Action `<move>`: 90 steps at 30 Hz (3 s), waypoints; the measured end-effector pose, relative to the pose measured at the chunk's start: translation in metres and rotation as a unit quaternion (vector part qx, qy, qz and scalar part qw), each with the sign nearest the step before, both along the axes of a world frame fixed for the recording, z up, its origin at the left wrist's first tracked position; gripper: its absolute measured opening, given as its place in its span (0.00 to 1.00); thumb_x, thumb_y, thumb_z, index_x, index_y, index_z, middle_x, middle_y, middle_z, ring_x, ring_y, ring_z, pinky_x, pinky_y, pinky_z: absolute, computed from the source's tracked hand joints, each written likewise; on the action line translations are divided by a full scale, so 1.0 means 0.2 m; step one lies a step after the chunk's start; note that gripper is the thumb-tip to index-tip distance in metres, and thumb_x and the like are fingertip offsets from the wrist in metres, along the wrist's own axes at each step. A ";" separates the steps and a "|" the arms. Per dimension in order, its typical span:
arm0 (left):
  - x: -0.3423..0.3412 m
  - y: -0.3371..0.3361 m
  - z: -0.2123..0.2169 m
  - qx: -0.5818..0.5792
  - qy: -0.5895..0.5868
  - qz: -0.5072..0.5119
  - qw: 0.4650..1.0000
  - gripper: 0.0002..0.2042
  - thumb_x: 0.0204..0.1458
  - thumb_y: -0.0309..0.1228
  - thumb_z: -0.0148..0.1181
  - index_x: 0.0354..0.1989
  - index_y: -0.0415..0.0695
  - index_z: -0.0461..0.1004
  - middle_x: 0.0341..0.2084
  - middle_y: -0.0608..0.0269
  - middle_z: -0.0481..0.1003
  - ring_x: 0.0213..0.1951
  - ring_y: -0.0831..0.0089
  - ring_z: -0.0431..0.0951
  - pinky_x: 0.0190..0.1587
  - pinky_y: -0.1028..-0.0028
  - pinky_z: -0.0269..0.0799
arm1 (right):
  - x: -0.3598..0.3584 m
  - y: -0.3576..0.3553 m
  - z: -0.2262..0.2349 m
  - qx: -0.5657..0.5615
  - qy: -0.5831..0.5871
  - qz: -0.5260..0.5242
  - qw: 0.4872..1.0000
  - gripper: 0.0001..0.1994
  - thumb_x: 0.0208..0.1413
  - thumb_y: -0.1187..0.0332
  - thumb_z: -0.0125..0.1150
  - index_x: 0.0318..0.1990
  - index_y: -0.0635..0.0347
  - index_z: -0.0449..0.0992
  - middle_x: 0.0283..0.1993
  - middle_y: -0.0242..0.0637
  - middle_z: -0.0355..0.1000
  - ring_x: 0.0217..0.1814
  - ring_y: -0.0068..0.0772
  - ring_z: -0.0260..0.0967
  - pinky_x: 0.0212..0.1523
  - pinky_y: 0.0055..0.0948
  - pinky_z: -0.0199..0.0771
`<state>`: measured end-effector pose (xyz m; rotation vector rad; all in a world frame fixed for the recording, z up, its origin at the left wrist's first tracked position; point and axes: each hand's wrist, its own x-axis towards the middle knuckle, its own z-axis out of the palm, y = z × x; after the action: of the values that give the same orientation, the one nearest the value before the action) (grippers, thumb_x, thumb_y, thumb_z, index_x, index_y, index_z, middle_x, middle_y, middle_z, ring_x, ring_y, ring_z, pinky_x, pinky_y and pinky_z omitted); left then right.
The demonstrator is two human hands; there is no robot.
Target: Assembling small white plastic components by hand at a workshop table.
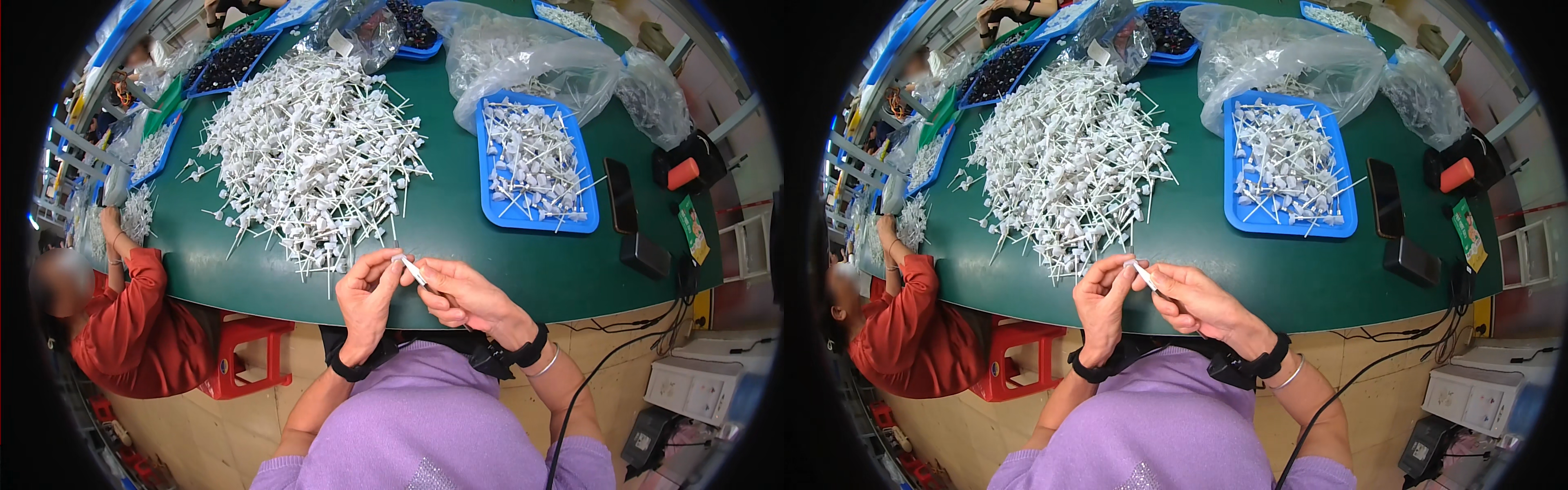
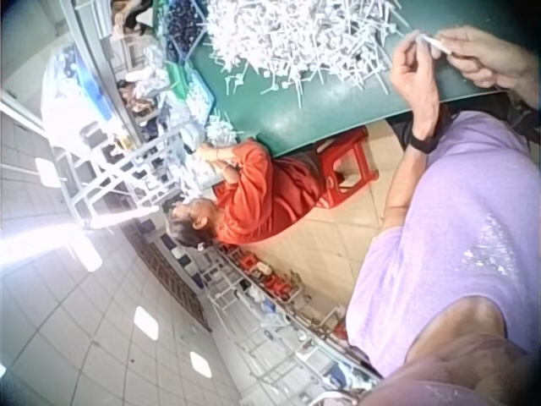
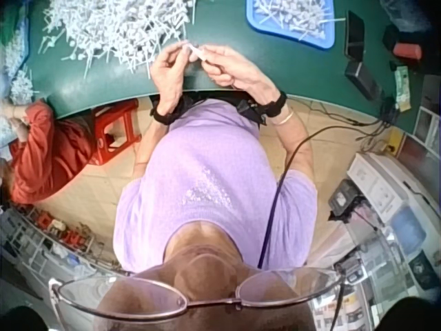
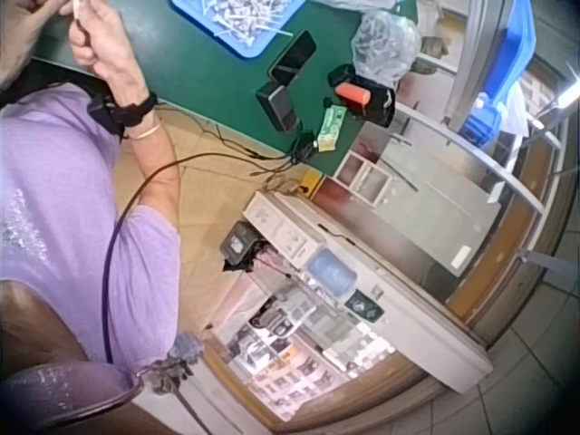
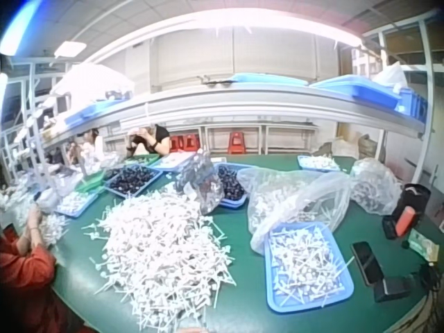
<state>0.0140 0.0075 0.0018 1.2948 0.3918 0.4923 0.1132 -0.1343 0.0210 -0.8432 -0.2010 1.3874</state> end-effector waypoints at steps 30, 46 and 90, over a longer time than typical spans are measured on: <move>0.01 -0.04 -0.02 0.079 0.038 0.061 0.994 0.08 0.54 0.20 0.60 0.42 0.35 0.77 0.32 0.61 0.79 0.34 0.81 0.78 0.38 0.82 0.74 | -0.20 0.07 0.08 -0.269 -0.776 -0.103 0.562 0.09 0.57 0.75 0.54 0.45 0.61 0.70 0.24 0.46 0.71 0.23 0.53 0.72 0.22 0.42 0.72; 0.02 -0.01 0.06 -0.058 0.075 -0.054 0.994 0.08 0.58 0.23 0.56 0.44 0.34 0.75 0.33 0.52 0.80 0.36 0.72 0.81 0.41 0.76 0.76 | -0.07 -0.17 0.24 -0.260 -0.727 -0.155 0.617 0.06 0.59 0.73 0.54 0.43 0.61 0.71 0.29 0.49 0.72 0.29 0.54 0.71 0.26 0.45 0.68; -0.17 0.53 0.29 0.429 0.110 0.017 0.896 0.11 0.46 0.19 0.61 0.40 0.41 0.80 0.36 0.59 0.80 0.43 0.66 0.76 0.49 0.70 0.69 | -0.08 -0.21 0.08 -0.317 -0.656 -0.144 0.669 0.09 0.59 0.72 0.55 0.45 0.64 0.75 0.33 0.49 0.74 0.29 0.51 0.71 0.30 0.40 0.67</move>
<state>-0.0197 0.1143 0.0602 2.2195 0.3963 0.5740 0.0964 -0.1759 0.0370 -2.2778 -0.6633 0.2490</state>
